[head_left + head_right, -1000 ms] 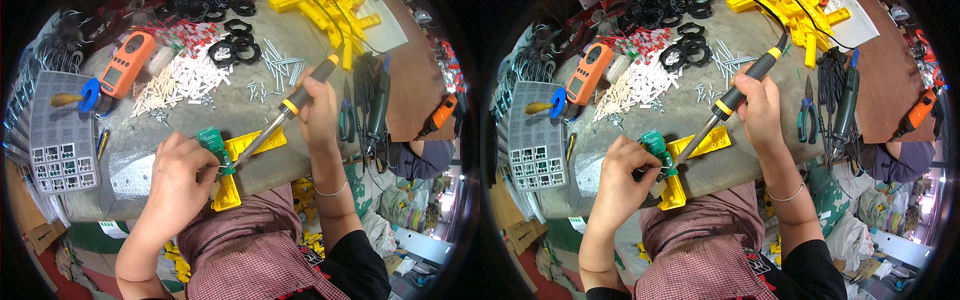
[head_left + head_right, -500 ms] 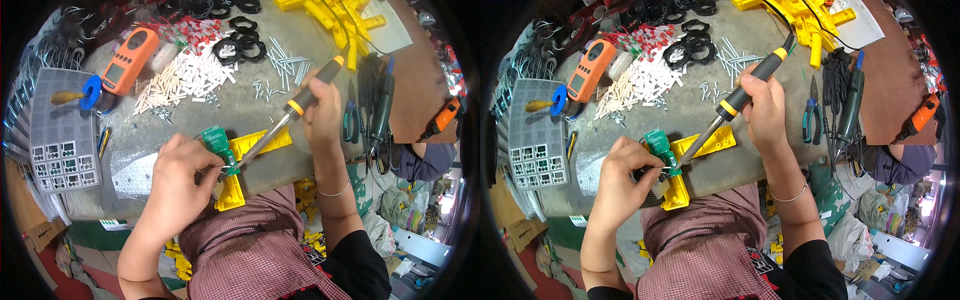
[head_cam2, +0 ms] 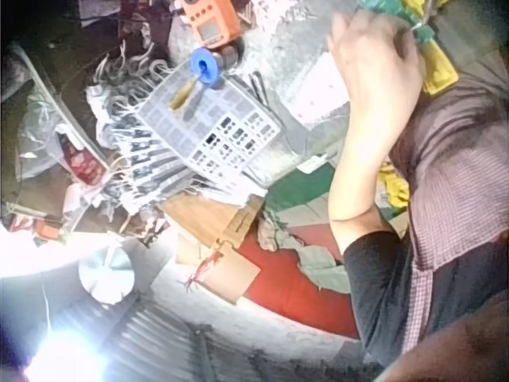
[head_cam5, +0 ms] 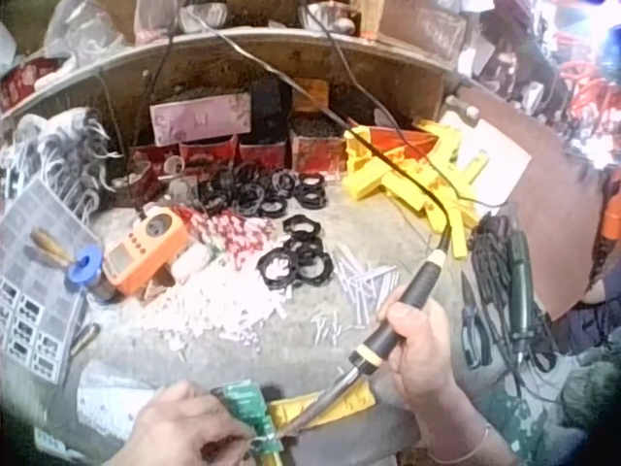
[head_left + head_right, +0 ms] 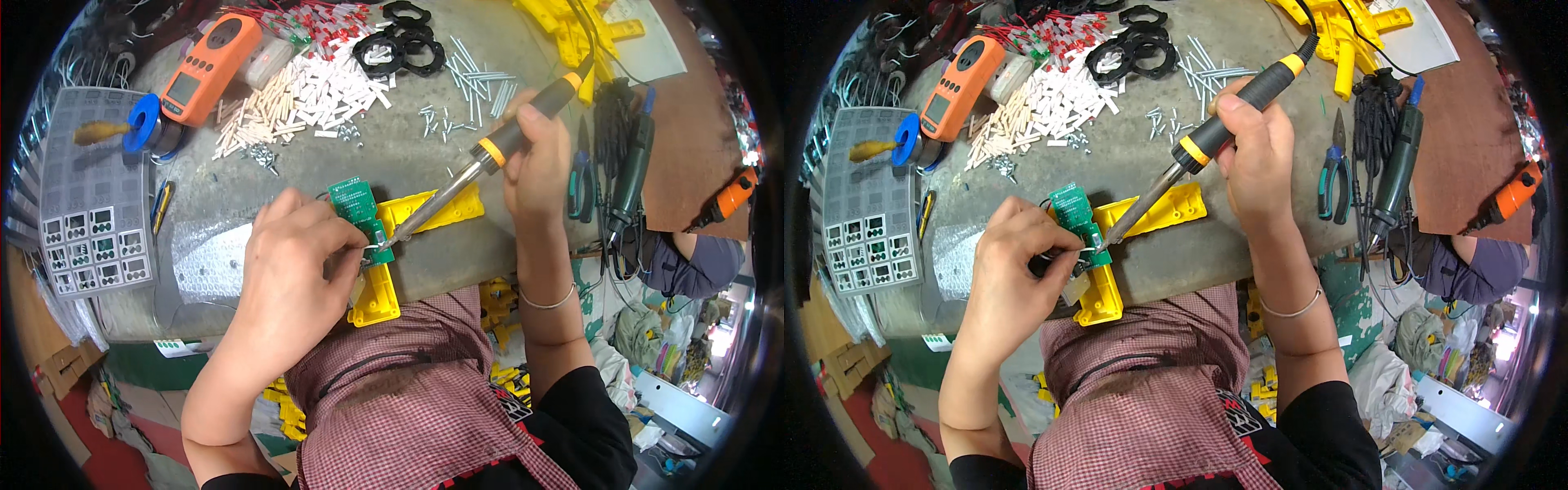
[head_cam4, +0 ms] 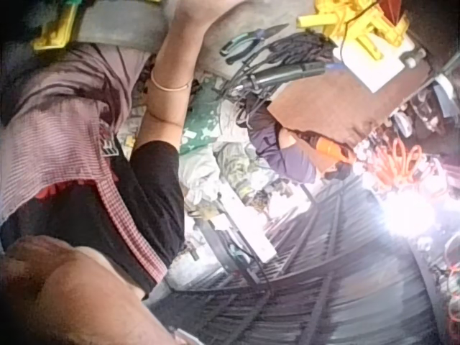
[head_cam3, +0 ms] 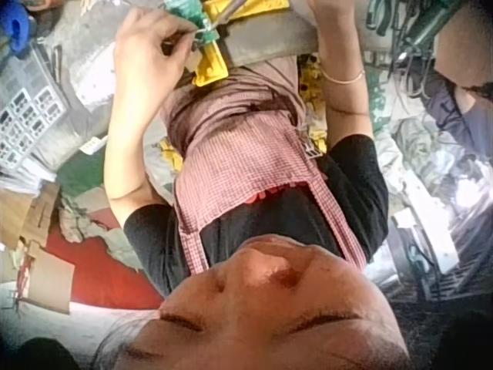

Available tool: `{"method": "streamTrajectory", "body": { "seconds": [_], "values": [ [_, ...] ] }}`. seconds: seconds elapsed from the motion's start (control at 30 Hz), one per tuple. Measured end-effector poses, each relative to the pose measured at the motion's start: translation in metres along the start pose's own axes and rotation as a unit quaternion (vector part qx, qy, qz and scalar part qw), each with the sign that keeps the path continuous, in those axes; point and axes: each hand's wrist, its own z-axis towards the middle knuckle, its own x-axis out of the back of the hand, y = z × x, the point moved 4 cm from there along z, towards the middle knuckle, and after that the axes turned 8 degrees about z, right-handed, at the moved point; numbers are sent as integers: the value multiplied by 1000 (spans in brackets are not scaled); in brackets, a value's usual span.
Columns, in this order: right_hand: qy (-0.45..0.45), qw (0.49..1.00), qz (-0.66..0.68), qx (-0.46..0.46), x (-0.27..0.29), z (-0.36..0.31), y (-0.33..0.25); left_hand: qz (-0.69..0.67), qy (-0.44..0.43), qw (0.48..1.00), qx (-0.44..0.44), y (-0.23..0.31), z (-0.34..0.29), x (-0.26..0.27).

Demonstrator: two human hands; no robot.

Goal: Soldering components to a circuit board and assembling the board into a plastic tool housing.

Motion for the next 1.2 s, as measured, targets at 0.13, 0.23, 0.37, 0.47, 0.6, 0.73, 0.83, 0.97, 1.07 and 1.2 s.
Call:
{"method": "streamTrajectory", "body": {
  "seconds": [0.13, 0.23, 0.37, 0.47, 0.6, 0.73, 0.83, 0.97, 1.07, 1.2],
  "values": [
    [-8, 1000, -7, -7, 1, -1, 1, -3, 2, 1000, 2, 1, 0, 0],
    [-10, 1000, -19, -13, 1, -1, 1, -1, 2, 1000, -1, 0, 0, 0],
    [-2, 1000, 12, -7, 3, 0, 1, -25, -1, 1000, 11, -2, -1, -3],
    [-7, 1000, 10, -10, 1, 1, 1, -32, 0, 999, 11, -2, -1, -3],
    [-12, 1000, 5, -13, 0, 2, 4, -28, -5, 1000, 12, -2, -1, -3],
    [-15, 1000, 7, -7, 2, 2, 6, -31, -8, 999, 18, -2, 0, -3],
    [-5, 1000, 0, -7, 1, 1, 4, -16, 0, 1000, 11, 0, 1, -1],
    [5, 1000, -11, -12, 0, -1, 3, -16, 5, 1000, 7, -1, 0, -4],
    [-1, 1000, -20, -14, 0, -3, 2, -11, 8, 1000, 5, -1, 0, -3],
    [21, 999, -28, -13, 3, -2, 3, -3, 12, 1000, -9, 1, 1, -3]
  ]
}}
